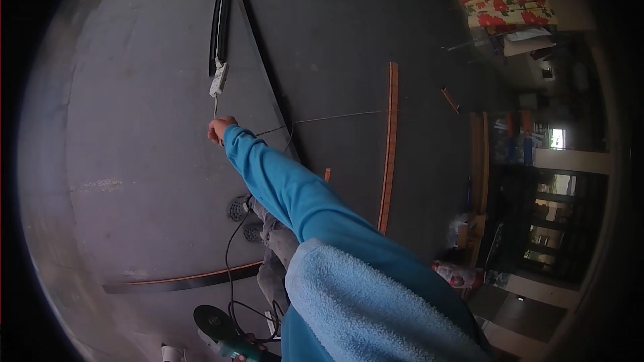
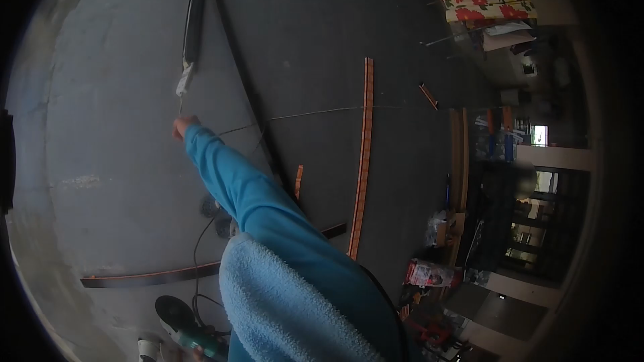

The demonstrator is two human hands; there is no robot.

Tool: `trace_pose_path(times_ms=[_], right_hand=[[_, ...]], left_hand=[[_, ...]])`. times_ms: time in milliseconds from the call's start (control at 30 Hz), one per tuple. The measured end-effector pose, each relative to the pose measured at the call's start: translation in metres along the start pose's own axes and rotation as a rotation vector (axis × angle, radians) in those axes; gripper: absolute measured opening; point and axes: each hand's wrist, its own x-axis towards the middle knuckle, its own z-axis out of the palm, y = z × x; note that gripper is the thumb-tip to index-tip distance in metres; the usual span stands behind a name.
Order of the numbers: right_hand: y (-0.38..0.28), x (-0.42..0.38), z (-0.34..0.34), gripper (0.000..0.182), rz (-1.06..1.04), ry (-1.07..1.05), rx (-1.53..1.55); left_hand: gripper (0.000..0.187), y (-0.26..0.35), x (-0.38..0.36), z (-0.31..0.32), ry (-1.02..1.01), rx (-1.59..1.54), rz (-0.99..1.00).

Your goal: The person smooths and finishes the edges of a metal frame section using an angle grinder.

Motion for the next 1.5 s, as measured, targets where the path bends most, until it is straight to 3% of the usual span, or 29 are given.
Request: trace_pose_path(times_ms=[67,133,333,367,500,567,600,667,833,900,967,1033,1133,1433,1500], right_hand=[[-0.008,-0.04,0.002,0.019,-0.241,0.087,-0.211],[0.016,-0.011,0.005,0.013,-0.462,0.2,-0.288],[0.022,-0.017,-0.009,0.016,-0.539,0.284,-0.341],[0.026,-0.01,-0.016,0.014,-0.558,0.16,-0.248],[0.058,-0.016,-0.032,0.03,-0.316,0.161,-0.396],[0.075,-0.006,-0.038,0.036,-0.349,0.132,-0.569],[0.082,-0.001,-0.041,0.035,-0.395,0.07,-0.511],[0.096,0.024,-0.048,0.031,-0.326,-0.026,-0.495],[0.119,0.114,-0.1,0.038,-0.135,0.001,-0.628],[0.098,0.084,-0.083,0.039,0.044,0.069,-0.71],[0.093,0.096,-0.087,0.029,0.115,0.134,-0.802],[0.089,0.105,-0.092,0.033,0.16,0.124,-0.876],[0.085,0.124,-0.096,0.055,0.258,0.02,-1.011],[0.089,0.132,-0.068,0.061,0.317,-0.034,-1.069],[0.101,0.131,-0.066,0.055,0.186,0.055,-1.06]], left_hand=[[0.067,0.005,0.0,0.004,0.015,0.037,-0.048],[0.067,0.011,0.001,0.008,0.028,0.074,-0.076],[0.067,0.036,0.008,0.02,0.004,0.171,-0.125],[0.067,0.042,0.003,0.021,-0.017,0.167,-0.075],[0.063,0.041,0.0,0.034,-0.005,0.154,0.004],[0.063,0.034,0.009,0.021,-0.104,0.118,-0.008],[0.064,0.038,0.001,0.045,-0.064,0.082,-0.014],[0.059,0.023,-0.001,0.026,0.048,0.056,-0.046],[0.067,-0.009,-0.007,0.019,0.071,-0.106,0.03],[0.068,-0.025,-0.01,0.013,0.047,-0.151,0.008],[0.068,-0.032,-0.016,0.015,0.092,-0.225,0.035],[0.069,-0.046,-0.013,0.013,0.066,-0.227,0.083],[0.071,-0.051,-0.018,0.019,0.096,-0.296,0.124],[0.071,-0.074,-0.017,0.021,0.081,-0.356,0.099],[0.07,-0.072,-0.016,0.025,0.174,-0.384,0.083]])
